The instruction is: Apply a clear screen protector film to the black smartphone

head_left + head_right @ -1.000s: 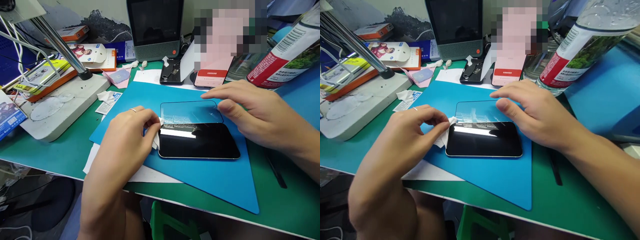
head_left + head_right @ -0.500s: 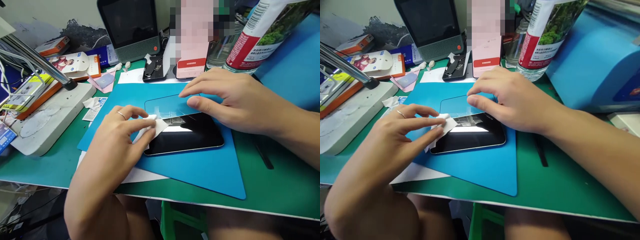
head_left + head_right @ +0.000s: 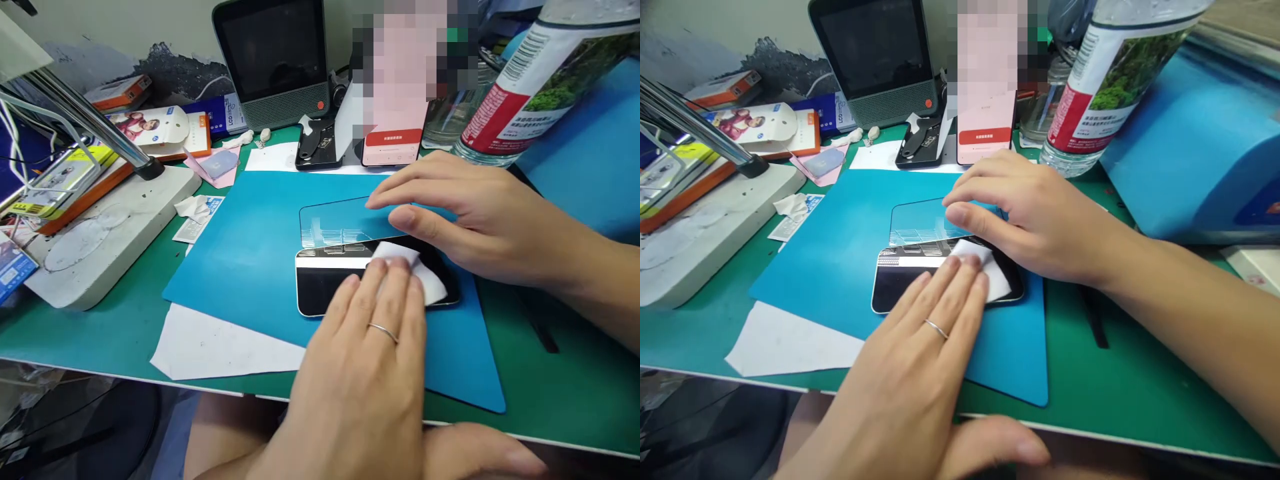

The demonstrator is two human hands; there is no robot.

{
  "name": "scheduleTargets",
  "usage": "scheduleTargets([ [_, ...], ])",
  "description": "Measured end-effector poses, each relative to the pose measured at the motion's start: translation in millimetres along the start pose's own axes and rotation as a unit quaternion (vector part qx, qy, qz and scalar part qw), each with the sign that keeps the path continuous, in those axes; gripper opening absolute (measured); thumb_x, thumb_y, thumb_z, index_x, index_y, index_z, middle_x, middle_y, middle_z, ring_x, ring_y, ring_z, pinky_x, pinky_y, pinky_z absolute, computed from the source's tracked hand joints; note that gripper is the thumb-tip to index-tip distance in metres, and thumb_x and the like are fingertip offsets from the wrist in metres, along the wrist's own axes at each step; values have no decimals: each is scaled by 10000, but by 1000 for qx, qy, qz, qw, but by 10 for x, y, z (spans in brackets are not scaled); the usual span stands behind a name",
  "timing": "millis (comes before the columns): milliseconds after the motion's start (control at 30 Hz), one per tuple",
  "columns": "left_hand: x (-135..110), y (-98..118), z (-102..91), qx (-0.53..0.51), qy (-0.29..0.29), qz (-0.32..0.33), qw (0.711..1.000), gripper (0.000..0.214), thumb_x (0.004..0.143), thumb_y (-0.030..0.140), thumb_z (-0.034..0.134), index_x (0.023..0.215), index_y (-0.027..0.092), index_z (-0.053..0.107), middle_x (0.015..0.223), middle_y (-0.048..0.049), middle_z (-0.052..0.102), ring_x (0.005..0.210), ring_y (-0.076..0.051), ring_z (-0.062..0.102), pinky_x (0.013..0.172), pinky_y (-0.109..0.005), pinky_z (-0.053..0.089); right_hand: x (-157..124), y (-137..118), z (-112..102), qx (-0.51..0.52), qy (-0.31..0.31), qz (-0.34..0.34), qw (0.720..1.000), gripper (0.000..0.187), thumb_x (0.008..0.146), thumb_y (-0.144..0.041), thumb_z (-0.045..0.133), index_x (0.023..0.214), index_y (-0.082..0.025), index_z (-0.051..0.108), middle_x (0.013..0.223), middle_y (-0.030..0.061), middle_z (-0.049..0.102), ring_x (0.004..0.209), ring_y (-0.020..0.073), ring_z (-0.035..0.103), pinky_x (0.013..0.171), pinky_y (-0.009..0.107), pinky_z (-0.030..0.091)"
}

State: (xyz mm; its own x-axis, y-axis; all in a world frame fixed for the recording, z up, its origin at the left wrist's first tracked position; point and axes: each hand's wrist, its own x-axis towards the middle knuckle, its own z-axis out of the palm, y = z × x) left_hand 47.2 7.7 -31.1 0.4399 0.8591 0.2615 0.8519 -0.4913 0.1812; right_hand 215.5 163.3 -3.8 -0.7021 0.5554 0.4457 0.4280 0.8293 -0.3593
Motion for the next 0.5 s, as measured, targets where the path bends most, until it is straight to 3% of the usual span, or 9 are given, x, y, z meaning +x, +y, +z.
scheduleTargets([
  [100,52,1,-3,-13,1,18,1000,1018,973,823,222,1559,15,425,1675,-158,343,1596,-254,232,1314,-373,236,7,13,6,11,-4,-1,1000,366,1035,-497,486,1093,-309,794,1149,49,774,1124,315,682,1010,499,515],
  [200,39,-130,-107,-6,-19,-24,1000,994,996,791,191,1553,4,431,1660,-180,355,1577,-276,278,1290,-412,313,10,29,3,23,-2,-7,1000,353,1035,-489,500,1104,-305,793,1135,49,778,1107,297,693,1002,487,524],
  [367,-189,-435,-300,57,-26,-56,996,859,1040,692,316,1567,21,413,1619,-236,396,1527,-354,369,1207,-522,446,15,16,-13,29,3,1,1000,333,1024,-494,526,1116,-310,789,1116,52,783,1095,299,695,992,488,522],
  [500,-313,-463,-312,78,-29,-38,996,890,1014,660,445,1613,15,313,1620,-274,369,1515,-394,383,1160,-562,485,19,5,-11,29,12,1,1000,343,1037,-486,504,1129,-309,784,1122,50,786,1097,296,693,999,484,507],
])
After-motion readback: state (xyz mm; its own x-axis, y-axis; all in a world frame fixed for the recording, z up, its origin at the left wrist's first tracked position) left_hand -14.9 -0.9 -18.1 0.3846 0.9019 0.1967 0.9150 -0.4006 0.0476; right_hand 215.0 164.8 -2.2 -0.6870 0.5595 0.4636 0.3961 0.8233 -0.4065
